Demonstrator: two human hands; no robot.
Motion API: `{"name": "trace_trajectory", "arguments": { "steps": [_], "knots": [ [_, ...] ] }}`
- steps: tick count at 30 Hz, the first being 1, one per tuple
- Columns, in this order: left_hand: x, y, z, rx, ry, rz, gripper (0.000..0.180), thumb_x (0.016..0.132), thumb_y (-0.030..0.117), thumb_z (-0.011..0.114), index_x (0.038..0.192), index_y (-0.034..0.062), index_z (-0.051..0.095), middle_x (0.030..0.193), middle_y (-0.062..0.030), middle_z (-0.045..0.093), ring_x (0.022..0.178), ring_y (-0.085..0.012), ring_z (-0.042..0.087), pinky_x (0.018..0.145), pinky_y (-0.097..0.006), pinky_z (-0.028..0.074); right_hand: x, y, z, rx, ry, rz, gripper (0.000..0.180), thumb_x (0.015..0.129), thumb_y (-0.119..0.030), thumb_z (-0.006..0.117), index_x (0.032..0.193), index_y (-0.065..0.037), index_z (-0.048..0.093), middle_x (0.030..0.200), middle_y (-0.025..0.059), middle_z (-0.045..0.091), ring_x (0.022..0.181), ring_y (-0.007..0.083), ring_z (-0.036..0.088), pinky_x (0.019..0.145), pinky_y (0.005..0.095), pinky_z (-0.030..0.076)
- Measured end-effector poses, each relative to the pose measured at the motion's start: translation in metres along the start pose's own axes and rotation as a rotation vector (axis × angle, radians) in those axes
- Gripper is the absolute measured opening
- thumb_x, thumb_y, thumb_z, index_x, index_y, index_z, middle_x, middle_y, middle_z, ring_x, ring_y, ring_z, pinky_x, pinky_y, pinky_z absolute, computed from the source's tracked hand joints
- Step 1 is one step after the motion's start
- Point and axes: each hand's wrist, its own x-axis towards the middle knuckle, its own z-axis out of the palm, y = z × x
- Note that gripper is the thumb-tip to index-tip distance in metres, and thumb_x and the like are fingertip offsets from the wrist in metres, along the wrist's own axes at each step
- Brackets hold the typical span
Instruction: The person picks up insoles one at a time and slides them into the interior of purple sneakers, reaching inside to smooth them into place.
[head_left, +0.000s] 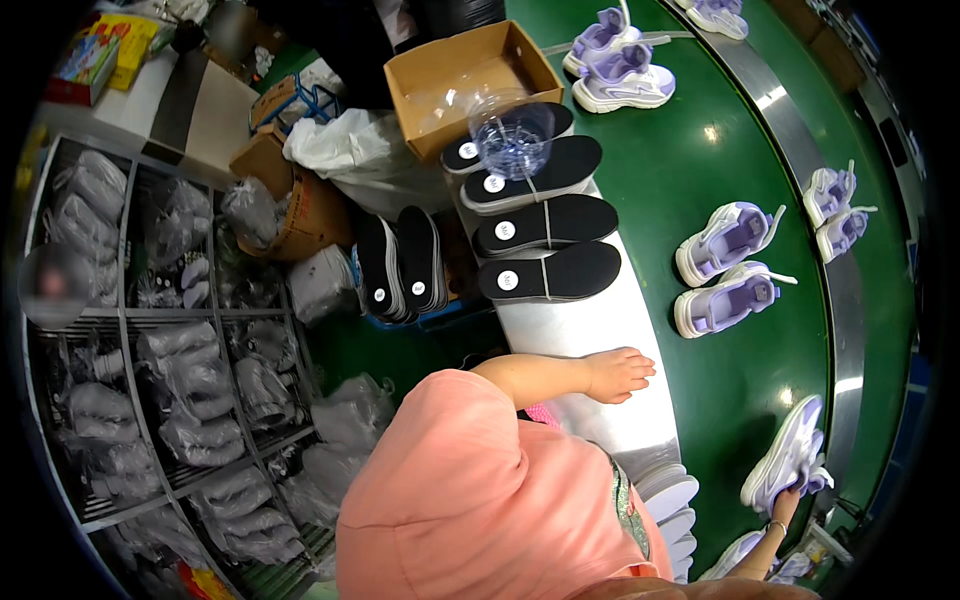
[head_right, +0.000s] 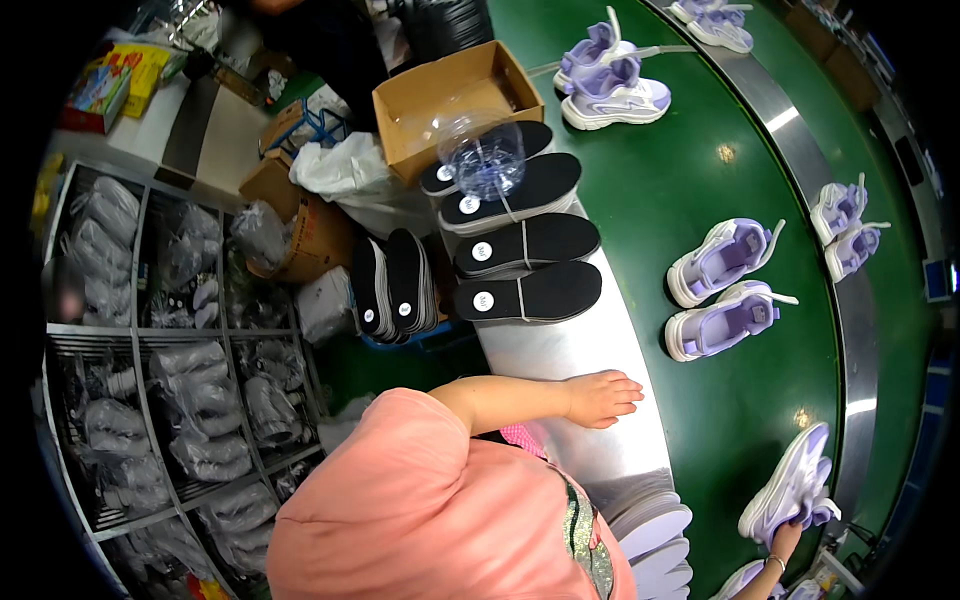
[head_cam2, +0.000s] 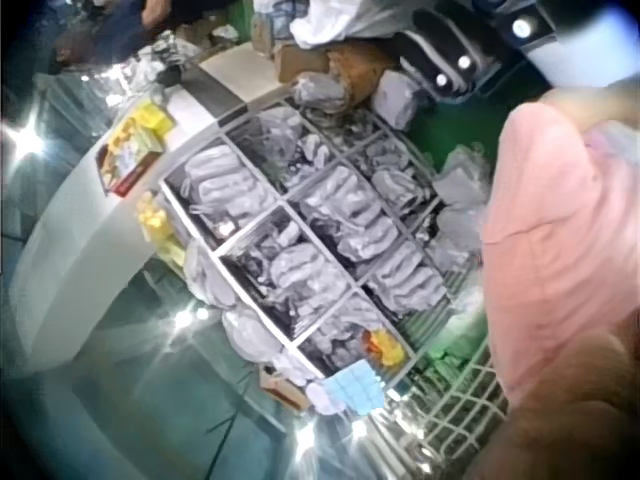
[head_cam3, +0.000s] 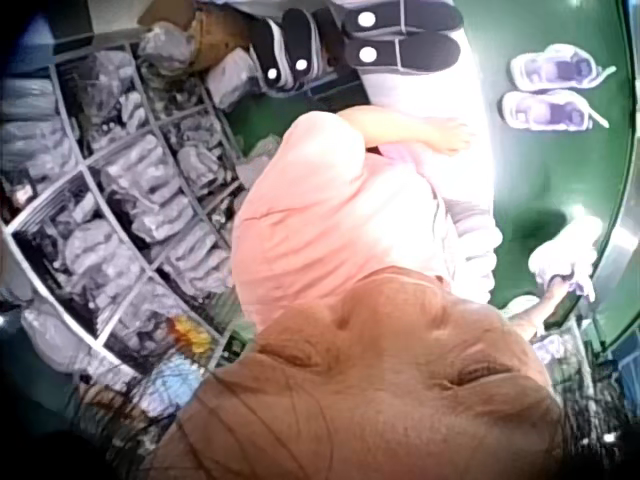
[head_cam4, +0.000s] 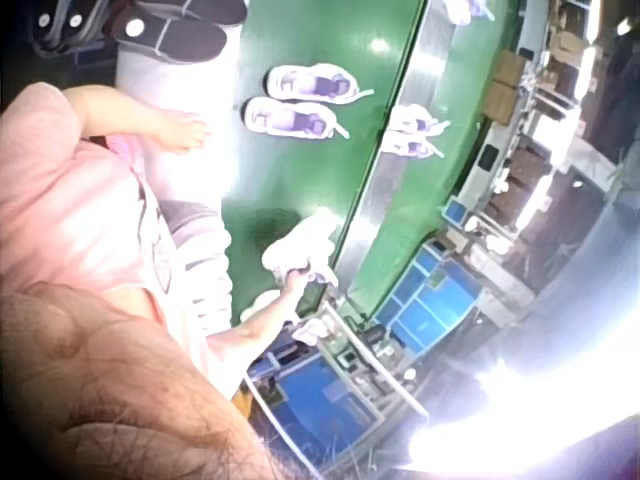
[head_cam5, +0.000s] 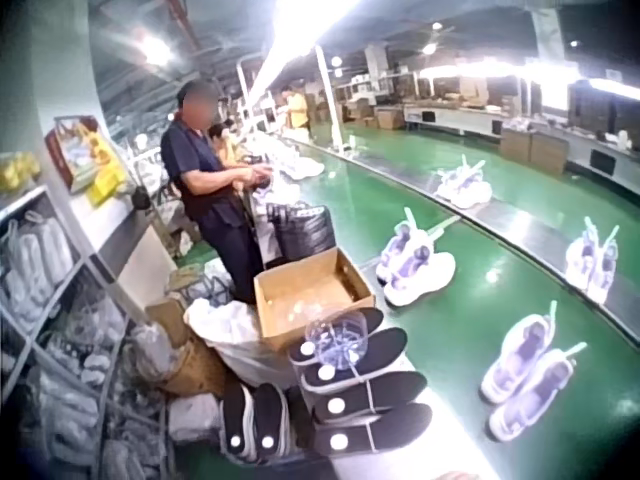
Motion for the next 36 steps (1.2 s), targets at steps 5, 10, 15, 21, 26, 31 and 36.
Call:
{"name": "trace_trajectory", "arguments": {
  "steps": [5,10,15,21,26,31,36],
  "knots": [
    [-0.046,-0.005,-0.008,-0.205,0.097,-0.040,0.030,0.064,0.019,0.059,0.090,0.0049,0.055,0.108,-0.0113,0.050,0.109,-0.0258,0.042,0.089,-0.038,0.034,-0.051,-0.115,0.034,0.163,0.021,-0.116,0.022,0.081,-0.014,0.046,0.086,0.007,0.052,0.078,0.0108,0.057,0.067,0.0177,0.049,0.064,0.0303,0.040],
    [-0.072,0.018,-0.063,-0.519,-0.055,-0.347,0.037,0.070,0.024,0.056,0.101,0.0041,0.052,0.102,-0.0137,0.053,0.094,-0.0298,0.050,0.082,-0.039,0.040,-0.173,-0.250,0.117,-0.106,0.107,-0.193,0.027,0.077,-0.019,0.050,0.076,0.006,0.055,0.072,0.0214,0.058,0.063,0.0306,0.054,0.062,0.0394,0.042],
    [-0.177,0.036,-0.149,-0.460,0.077,-0.434,0.035,0.075,0.025,0.053,0.102,0.0039,0.051,0.098,-0.0144,0.055,0.089,-0.0296,0.053,0.077,-0.039,0.042,-0.257,-0.298,0.218,-0.505,-0.029,-0.126,0.038,0.074,-0.033,0.048,0.070,0.004,0.059,0.071,0.0252,0.056,0.070,0.0404,0.055,0.064,0.0458,0.042],
    [-0.298,0.058,-0.234,0.123,0.733,-0.634,0.033,0.068,0.015,0.059,0.098,0.0032,0.050,0.098,-0.0126,0.052,0.091,-0.0296,0.049,0.081,-0.039,0.037,-0.306,-0.293,0.231,-0.453,-0.219,-0.148,0.042,0.079,-0.035,0.047,0.070,0.004,0.059,0.071,0.0248,0.056,0.070,0.0404,0.055,0.065,0.0469,0.041],
    [-0.392,0.052,-0.217,0.316,1.212,-1.265,0.052,0.069,0.021,0.060,0.112,0.0024,0.039,0.112,-0.0178,0.042,0.106,-0.0321,0.039,0.090,-0.040,0.031,-0.368,-0.356,0.195,-0.422,-0.027,-0.322,0.024,0.081,-0.022,0.052,0.079,0.001,0.059,0.072,0.0167,0.058,0.065,0.0275,0.057,0.060,0.0326,0.044],
    [-0.477,0.056,-0.193,-0.705,1.512,-1.701,0.094,0.066,0.047,0.066,0.131,0.0049,0.013,0.133,-0.0200,0.018,0.123,-0.0283,0.022,0.099,-0.038,0.021,-0.425,-0.427,0.254,0.514,-0.649,-0.488,0.021,0.084,-0.010,0.045,0.102,0.000,0.051,0.093,0.0078,0.056,0.086,0.0153,0.053,0.073,0.0244,0.041],
    [-0.485,0.035,-0.194,-1.168,1.385,-1.670,0.111,0.058,0.060,0.066,0.134,0.0084,0.003,0.136,-0.0168,0.015,0.125,-0.0278,0.017,0.100,-0.045,0.014,-0.420,-0.498,0.381,0.836,-0.922,-0.198,0.046,0.086,-0.029,0.047,0.122,-0.001,0.037,0.119,0.0111,0.044,0.107,0.0205,0.045,0.088,0.0292,0.034]
  ]
}}
